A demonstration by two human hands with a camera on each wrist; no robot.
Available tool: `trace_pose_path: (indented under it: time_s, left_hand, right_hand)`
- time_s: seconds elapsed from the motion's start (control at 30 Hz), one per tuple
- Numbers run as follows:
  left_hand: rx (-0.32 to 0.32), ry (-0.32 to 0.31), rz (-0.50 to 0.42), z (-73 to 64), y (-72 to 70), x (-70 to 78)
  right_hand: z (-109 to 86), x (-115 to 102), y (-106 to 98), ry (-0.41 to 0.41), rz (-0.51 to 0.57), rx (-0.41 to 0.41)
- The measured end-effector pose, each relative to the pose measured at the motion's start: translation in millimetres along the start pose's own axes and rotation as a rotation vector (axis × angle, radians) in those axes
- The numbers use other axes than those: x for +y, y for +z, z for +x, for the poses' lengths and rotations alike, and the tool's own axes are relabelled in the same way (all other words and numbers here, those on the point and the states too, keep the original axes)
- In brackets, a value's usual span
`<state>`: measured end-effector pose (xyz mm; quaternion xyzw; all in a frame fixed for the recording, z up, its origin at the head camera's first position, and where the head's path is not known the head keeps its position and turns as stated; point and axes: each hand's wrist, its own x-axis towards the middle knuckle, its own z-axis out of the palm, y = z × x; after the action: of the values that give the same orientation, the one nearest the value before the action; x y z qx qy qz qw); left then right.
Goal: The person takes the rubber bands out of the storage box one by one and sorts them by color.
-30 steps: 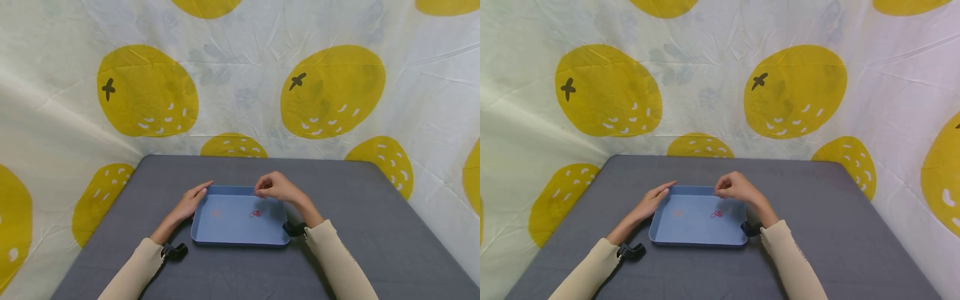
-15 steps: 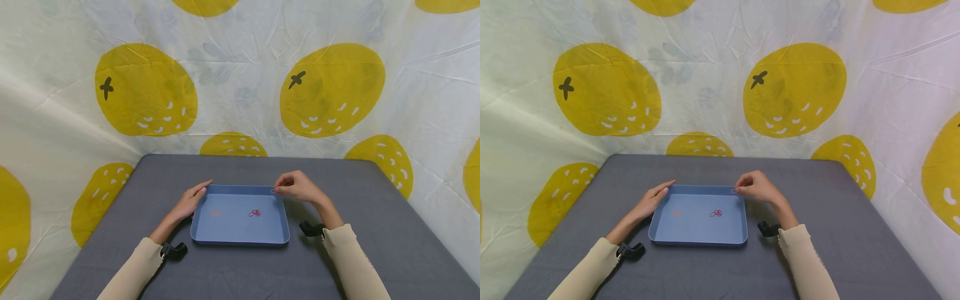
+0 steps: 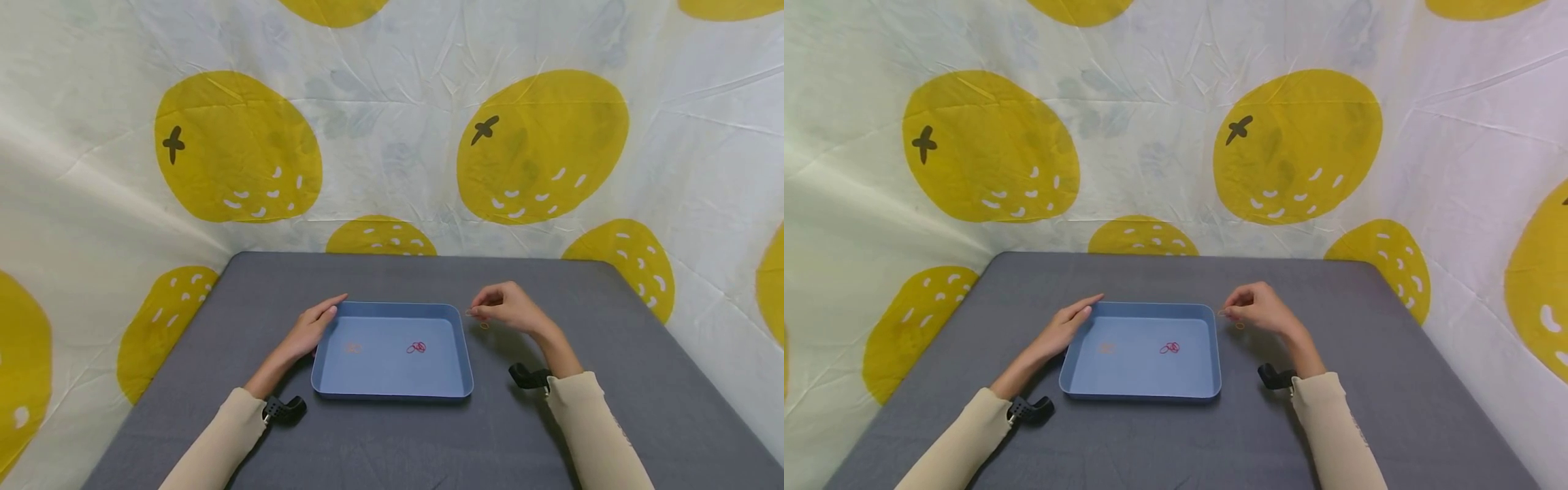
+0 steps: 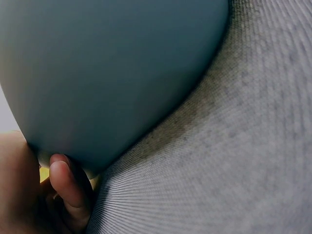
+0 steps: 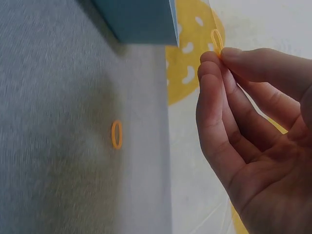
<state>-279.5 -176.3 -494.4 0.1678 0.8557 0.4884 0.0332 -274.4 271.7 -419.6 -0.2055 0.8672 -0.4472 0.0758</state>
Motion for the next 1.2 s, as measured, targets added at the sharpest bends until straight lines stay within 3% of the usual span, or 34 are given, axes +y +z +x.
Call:
trace_pose_path:
  time_s: [0.37, 0.9, 1.2]
  left_hand:
    - [-0.032, -0.011, -0.051, 0.9, -0.8, 2.0]
    - [-0.032, -0.009, -0.081, -1.0, 1.7, 1.2]
    - [-0.037, -0.014, -0.057, -2.2, 0.2, 2.1]
  right_hand:
    - [-8.5, 18.2, -6.9, 0.035, -0.005, 0.022]
    - [-16.0, 40.0, -17.1, 0.081, -0.017, 0.028]
    - [-19.1, 51.1, -20.1, 0.154, 0.012, -0.002]
